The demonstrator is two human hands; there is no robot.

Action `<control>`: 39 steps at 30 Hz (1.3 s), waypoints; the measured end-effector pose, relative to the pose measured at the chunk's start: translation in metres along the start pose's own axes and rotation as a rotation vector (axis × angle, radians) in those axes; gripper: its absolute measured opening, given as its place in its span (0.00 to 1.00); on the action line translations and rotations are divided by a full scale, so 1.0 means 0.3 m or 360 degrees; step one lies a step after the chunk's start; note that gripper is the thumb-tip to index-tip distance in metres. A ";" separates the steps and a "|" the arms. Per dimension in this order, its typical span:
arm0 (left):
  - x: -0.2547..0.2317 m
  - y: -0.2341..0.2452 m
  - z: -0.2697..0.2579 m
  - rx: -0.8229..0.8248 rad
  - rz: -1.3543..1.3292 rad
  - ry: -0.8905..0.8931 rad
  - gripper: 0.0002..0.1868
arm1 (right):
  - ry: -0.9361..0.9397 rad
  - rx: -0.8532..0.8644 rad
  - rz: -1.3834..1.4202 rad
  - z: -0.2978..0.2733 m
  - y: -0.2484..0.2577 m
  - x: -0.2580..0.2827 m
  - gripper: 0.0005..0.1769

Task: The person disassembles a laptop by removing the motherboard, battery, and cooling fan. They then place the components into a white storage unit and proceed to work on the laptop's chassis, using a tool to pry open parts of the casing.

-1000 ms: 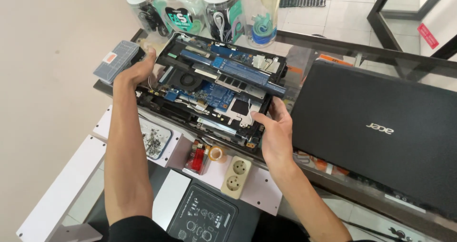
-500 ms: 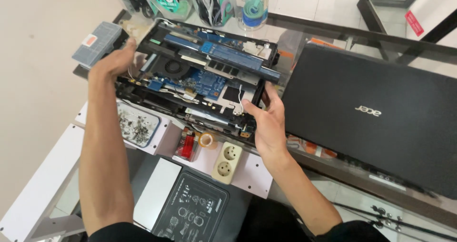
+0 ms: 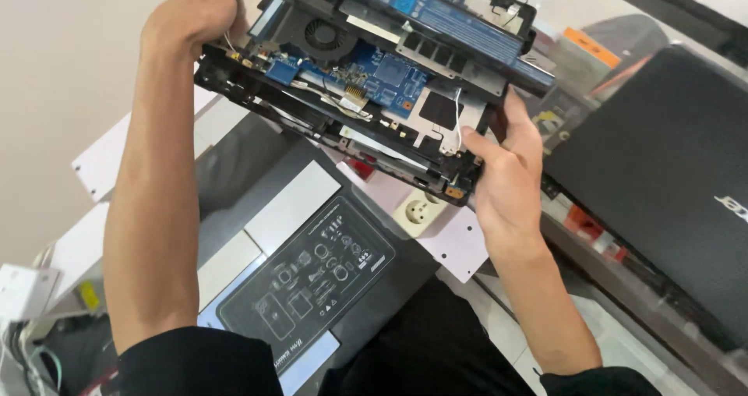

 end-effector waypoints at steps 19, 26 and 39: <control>0.342 -0.121 -0.295 -0.0266 -0.0187 0.0286 0.40 | -0.0142 0.0213 -0.0099 -0.111 -0.091 -0.088 0.37; 0.190 -0.083 -0.309 -0.0313 -0.0166 0.0248 0.38 | -0.0105 0.0154 -0.0035 -0.100 -0.029 -0.046 0.37; 0.095 -0.099 -0.234 -0.0207 -0.0116 0.0229 0.39 | -0.0153 0.0027 0.0083 -0.084 0.060 -0.041 0.39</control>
Point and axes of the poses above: each hand's wrist, its own z-axis towards the middle knuckle, its own y-axis out of the back of the hand, x = y × z, the point moved 2 cm from there along z, towards the middle knuckle, and after that the axes turned 11 degrees about z, right-handed, at the moved point
